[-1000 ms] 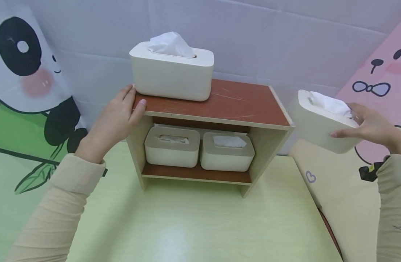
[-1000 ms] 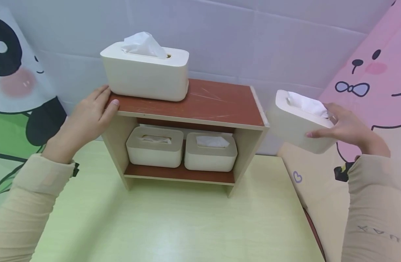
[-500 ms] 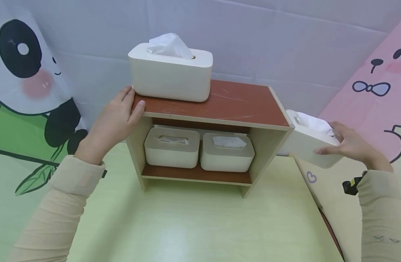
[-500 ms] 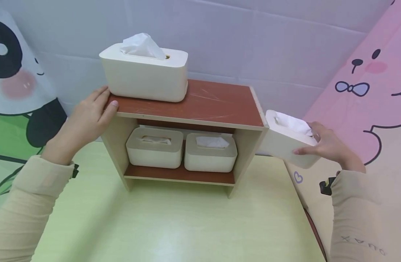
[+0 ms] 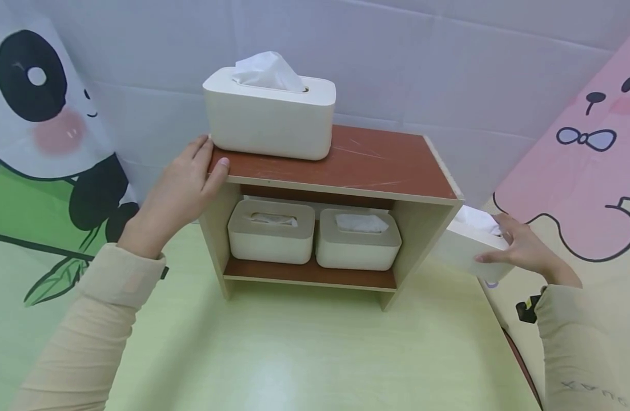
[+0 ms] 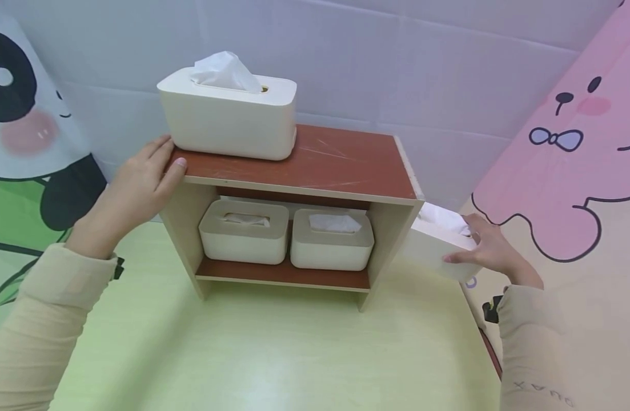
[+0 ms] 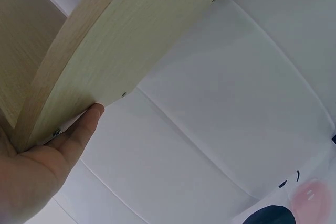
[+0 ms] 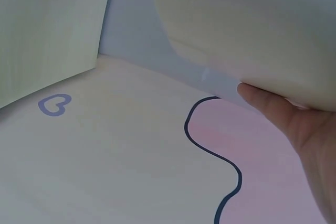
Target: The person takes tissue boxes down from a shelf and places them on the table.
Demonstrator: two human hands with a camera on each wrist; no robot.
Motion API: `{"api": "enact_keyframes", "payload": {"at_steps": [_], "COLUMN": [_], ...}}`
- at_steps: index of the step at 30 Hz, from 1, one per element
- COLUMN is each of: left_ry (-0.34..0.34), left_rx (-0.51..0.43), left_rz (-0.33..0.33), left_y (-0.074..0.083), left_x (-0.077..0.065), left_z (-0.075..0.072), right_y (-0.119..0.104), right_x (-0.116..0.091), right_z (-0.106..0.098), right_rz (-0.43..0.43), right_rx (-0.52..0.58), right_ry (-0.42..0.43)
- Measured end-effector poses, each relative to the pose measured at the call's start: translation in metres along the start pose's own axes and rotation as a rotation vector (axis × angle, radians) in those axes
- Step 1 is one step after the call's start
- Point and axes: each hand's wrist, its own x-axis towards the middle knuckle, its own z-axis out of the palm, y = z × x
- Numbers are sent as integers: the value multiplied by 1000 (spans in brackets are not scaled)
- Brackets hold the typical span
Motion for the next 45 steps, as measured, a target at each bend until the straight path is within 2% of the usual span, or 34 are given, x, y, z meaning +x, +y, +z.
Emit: {"api": "enact_keyframes", "payload": {"at_steps": [4,16,27,38,45], "left_ry": [0,3,15,20,31], "left_rx": [-3,-12,-1,-5,-10], "left_rz": [-1,-2,1,4,11], "left_y": [0,0,0,-1,-1], "left_x": [0,-1,-1,0,0], "left_z": [0,-1,-1,2,2], "right_y": [7,22,42,49,55], "right_x": [0,-1,-5,-10,-10], "right_z": [15,55,93,116,128], "right_rz": [-26,-61,-8,58,-28], "right_rx": [34,17,5,19,4], "right_ry": [-9,21,0,-16,17]}}
